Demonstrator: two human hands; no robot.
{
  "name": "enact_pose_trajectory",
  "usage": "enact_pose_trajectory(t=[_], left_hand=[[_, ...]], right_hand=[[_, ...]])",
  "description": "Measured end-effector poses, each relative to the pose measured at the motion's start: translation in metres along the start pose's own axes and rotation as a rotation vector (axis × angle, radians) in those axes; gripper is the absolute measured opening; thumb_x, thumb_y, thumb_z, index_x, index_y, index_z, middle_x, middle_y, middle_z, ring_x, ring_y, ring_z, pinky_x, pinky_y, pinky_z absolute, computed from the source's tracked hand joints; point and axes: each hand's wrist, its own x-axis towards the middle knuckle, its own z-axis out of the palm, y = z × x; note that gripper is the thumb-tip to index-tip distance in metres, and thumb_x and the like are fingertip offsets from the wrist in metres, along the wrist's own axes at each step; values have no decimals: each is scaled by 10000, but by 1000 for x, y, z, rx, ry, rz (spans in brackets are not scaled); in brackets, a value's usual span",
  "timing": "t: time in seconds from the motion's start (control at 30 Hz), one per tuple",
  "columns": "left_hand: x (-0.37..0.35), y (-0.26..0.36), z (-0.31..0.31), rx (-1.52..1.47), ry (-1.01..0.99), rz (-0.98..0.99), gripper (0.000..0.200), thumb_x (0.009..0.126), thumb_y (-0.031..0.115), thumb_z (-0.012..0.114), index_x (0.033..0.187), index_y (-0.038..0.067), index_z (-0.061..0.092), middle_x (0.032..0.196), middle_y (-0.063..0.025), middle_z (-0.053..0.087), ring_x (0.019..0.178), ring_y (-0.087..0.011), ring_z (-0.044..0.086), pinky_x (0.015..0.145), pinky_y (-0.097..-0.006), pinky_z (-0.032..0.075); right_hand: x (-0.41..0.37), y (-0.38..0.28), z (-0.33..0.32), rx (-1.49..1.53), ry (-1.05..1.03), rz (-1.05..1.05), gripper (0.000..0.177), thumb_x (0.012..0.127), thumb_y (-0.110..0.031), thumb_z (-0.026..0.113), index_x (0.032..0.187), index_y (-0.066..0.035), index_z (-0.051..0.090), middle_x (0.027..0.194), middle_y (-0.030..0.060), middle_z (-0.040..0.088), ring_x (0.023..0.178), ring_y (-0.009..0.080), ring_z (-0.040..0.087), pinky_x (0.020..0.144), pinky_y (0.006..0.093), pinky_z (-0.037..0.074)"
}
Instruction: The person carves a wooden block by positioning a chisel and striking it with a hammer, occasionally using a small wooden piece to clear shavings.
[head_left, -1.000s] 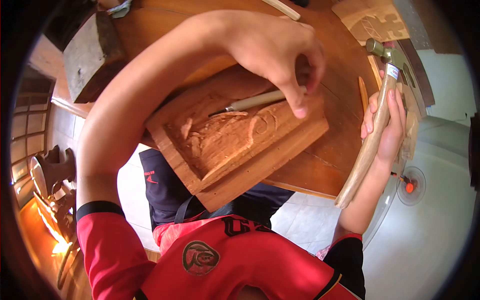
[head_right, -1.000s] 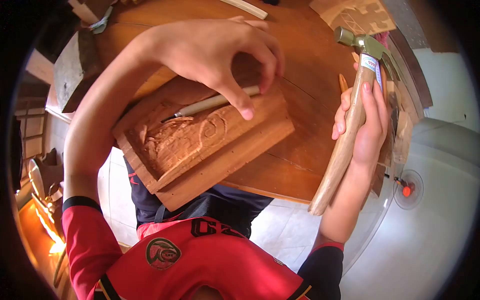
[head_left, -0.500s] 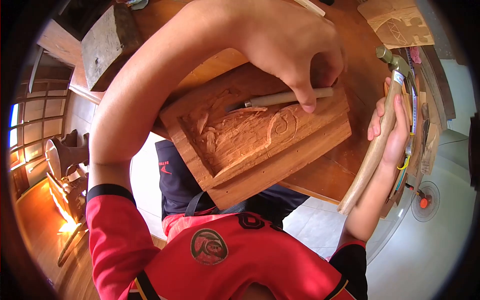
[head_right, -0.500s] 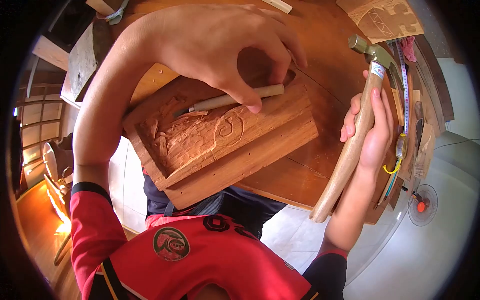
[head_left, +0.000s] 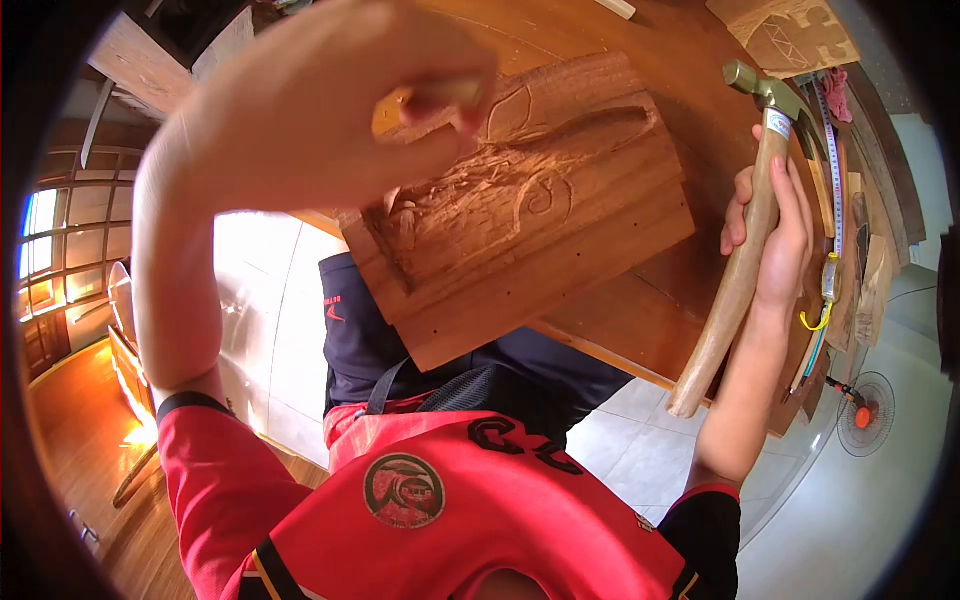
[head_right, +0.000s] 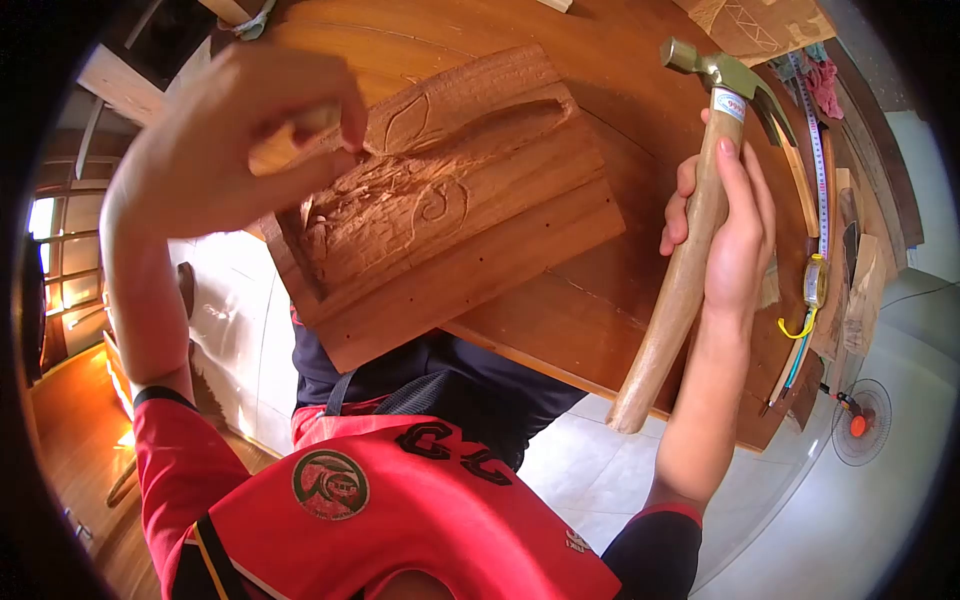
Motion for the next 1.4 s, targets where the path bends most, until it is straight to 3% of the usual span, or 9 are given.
enact_pose_trajectory(t=[0.03, 0.2, 0.5, 0.7, 0.83, 0.87, 0.97, 1.0, 1.4], left_hand=[[-7, -11, 20, 41, 120, 217, 177, 820, 131, 794, 936, 47, 689, 784, -69, 620, 682, -205, 627, 649, -358, 483], [-23, 14, 42, 86, 183, -15, 163, 824, 123, 791, 961, 84, 711, 855, -59, 623, 728, -257, 631, 620, -366, 480], [-36, 4, 58, -102, 263, 17, 116, 836, -25, 714, 926, 22, 658, 927, -103, 655, 790, -287, 655, 714, -339, 522], [-46, 0, 45, -197, 390, 28, 135, 819, -81, 696, 909, 10, 655, 922, -73, 671, 841, -200, 659, 759, -322, 510], [-40, -7, 50, -257, 357, -23, 136, 846, -8, 749, 979, 9, 725, 922, -75, 697, 808, -180, 637, 694, -323, 486], [-34, -6, 50, -133, 366, 55, 169, 864, 46, 767, 1033, 44, 759, 882, -63, 696, 783, -177, 658, 659, -311, 487], [-26, 11, 48, 91, 261, -66, 191, 860, 75, 778, 1051, 80, 771, 851, -49, 691, 735, -191, 680, 641, -300, 506], [-24, 11, 55, 87, 355, -28, 216, 853, 116, 787, 1069, 108, 776, 820, -43, 674, 669, -208, 666, 606, -323, 506], [-28, 10, 51, 48, 201, 48, 160, 827, 116, 756, 986, 115, 740, 907, -28, 662, 635, -208, 652, 588, -363, 500]], right_hand=[[0, 0, 0, -1, -7, -4, 506, 1084, -360, 467, 1454, -17, 511, 775, 30, 521, 491, 84, 484, 416, 257, 430], [-2, 0, 3, 9, -20, -11, 491, 1082, -356, 473, 1437, -21, 526, 769, 31, 526, 487, 83, 483, 415, 257, 431], [-3, 1, 4, 53, -53, -11, 472, 1081, -343, 476, 1414, -15, 537, 768, 36, 536, 489, 84, 494, 420, 257, 438], [-5, 2, 8, 9, -25, -7, 456, 1079, -339, 478, 1394, -17, 548, 770, 35, 536, 486, 84, 491, 422, 256, 438], [-4, 3, 7, 13, -40, -6, 465, 1080, -347, 474, 1402, -18, 542, 773, 32, 533, 485, 84, 486, 418, 257, 433], [-3, 4, 6, 13, -44, -6, 468, 1081, -349, 473, 1405, -18, 540, 774, 32, 532, 484, 84, 485, 418, 257, 432], [-2, 5, 5, 10, -45, -1, 478, 1083, -355, 471, 1416, -19, 532, 773, 30, 530, 486, 85, 485, 416, 257, 430], [-2, 5, 5, 9, -44, 2, 481, 1083, -357, 471, 1420, -19, 529, 772, 29, 529, 486, 86, 485, 416, 256, 429], [-5, 5, 10, 13, -62, 2, 467, 1085, -341, 469, 1417, -16, 524, 769, 30, 536, 480, 86, 484, 413, 256, 431]])
